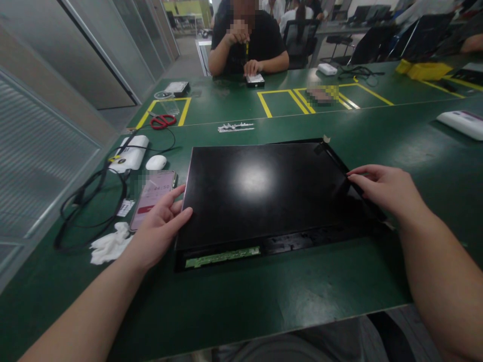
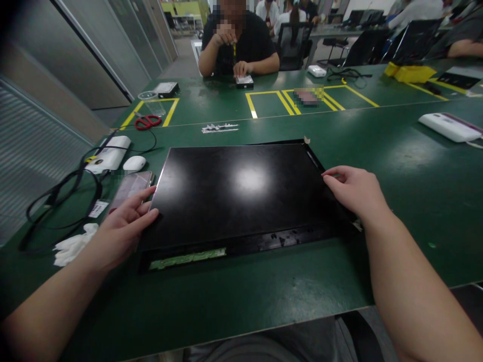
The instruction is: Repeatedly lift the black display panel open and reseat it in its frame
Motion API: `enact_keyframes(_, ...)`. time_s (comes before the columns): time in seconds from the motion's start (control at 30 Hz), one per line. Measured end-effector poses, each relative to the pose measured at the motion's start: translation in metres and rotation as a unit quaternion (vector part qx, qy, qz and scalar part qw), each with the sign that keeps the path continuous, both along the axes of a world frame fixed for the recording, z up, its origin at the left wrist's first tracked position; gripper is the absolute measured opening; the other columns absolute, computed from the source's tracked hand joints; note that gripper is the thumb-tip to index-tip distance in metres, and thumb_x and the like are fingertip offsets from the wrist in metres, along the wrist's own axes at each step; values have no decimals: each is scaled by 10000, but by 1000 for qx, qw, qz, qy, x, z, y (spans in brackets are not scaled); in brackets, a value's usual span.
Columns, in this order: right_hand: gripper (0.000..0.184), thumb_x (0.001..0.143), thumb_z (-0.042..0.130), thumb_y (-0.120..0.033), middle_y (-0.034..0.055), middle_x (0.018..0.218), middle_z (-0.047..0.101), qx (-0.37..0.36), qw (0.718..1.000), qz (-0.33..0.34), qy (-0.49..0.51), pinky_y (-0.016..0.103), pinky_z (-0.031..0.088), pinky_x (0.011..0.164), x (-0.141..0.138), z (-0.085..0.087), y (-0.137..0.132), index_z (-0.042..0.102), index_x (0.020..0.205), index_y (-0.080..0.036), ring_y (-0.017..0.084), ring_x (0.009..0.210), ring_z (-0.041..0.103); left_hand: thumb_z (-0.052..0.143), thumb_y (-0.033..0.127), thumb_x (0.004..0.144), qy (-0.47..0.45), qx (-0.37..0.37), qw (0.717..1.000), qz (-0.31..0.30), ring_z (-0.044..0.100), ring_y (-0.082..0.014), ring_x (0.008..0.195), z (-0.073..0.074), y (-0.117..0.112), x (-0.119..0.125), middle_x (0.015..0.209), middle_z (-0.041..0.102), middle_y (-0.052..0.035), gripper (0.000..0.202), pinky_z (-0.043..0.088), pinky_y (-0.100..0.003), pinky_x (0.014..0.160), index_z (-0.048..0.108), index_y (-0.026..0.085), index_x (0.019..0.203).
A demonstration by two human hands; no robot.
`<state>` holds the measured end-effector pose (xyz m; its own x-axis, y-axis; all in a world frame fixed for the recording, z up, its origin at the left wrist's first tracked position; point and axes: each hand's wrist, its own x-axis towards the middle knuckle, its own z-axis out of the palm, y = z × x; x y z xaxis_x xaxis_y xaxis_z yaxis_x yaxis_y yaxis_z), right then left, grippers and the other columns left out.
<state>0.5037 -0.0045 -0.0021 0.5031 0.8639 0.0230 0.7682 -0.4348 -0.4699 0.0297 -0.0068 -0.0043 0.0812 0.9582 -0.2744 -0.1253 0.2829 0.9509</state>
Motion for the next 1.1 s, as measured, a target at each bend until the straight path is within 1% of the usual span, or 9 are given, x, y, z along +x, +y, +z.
enact_keyframes(0.13,329,802,661,-449,28,713,721,-15,1000,-8,-6,408,509,703,1,-2,2,850,1003,-270,245,661,671,1058,423,670,14,4,1000,-8,839,-327,1065,-5,2,-3,1196,866,-101,1070,711,-370,844,523,229,1575)
enact_keyframes(0.3,390,788,640,-484,34,746,734,-22,1000,-8,-4,411,517,720,4,-3,2,853,1031,-265,247,673,679,1045,462,681,27,-1,1000,-13,813,-340,1154,-7,3,-5,1249,851,-99,1103,694,-418,946,492,235,1608)
enact_keyframes(0.5,385,786,633,-481,28,713,718,-28,1000,-4,-10,409,509,735,1,0,1,849,1019,-262,246,673,681,1059,475,655,26,-4,1000,-5,796,-337,1191,-6,1,-3,1251,853,-91,1179,682,-402,969,456,214,1635)
enact_keyframes(0.63,382,786,631,-484,22,704,716,-28,1000,-2,-3,406,508,736,1,0,1,843,1014,-262,243,666,684,1037,456,698,28,-4,1000,-8,796,-329,1193,-6,1,-2,1261,851,-88,1137,679,-395,967,449,210,1640)
enact_keyframes(0.73,383,788,630,-490,17,679,712,-28,1000,-1,-2,411,508,749,3,-1,1,841,1012,-262,246,661,692,1038,439,682,27,-2,1000,-10,806,-331,1167,-5,1,-1,1241,857,-83,1117,689,-389,934,472,215,1619)
enact_keyframes(0.83,391,792,633,-495,15,669,711,-28,1000,-1,3,412,511,751,4,-2,1,842,1026,-262,247,658,699,1055,430,644,27,-5,1000,-4,821,-311,1121,-2,1,1,1204,867,-71,1162,695,-354,886,463,212,1620)
enact_keyframes(0.93,388,795,641,-491,16,680,716,-28,1000,-6,10,406,516,740,5,-3,2,842,1031,-258,241,649,699,1079,413,606,22,-11,1000,3,844,-276,1004,1,1,3,1111,883,-48,1218,700,-317,813,451,188,1626)
enact_keyframes(1.03,387,802,648,-491,19,701,728,-31,999,-6,10,403,523,733,8,-5,2,841,1040,-255,235,641,698,1102,403,559,7,-10,1000,7,849,-243,853,1,2,4,995,889,-31,1143,698,-284,726,551,160,1530)
enact_keyframes(1.1,397,808,648,-497,22,714,734,-29,1000,-3,11,401,526,726,11,-7,3,839,1056,-253,231,636,696,1107,401,553,0,-9,1000,6,845,-232,808,0,2,3,967,888,-33,1052,694,-270,692,612,154,1448)
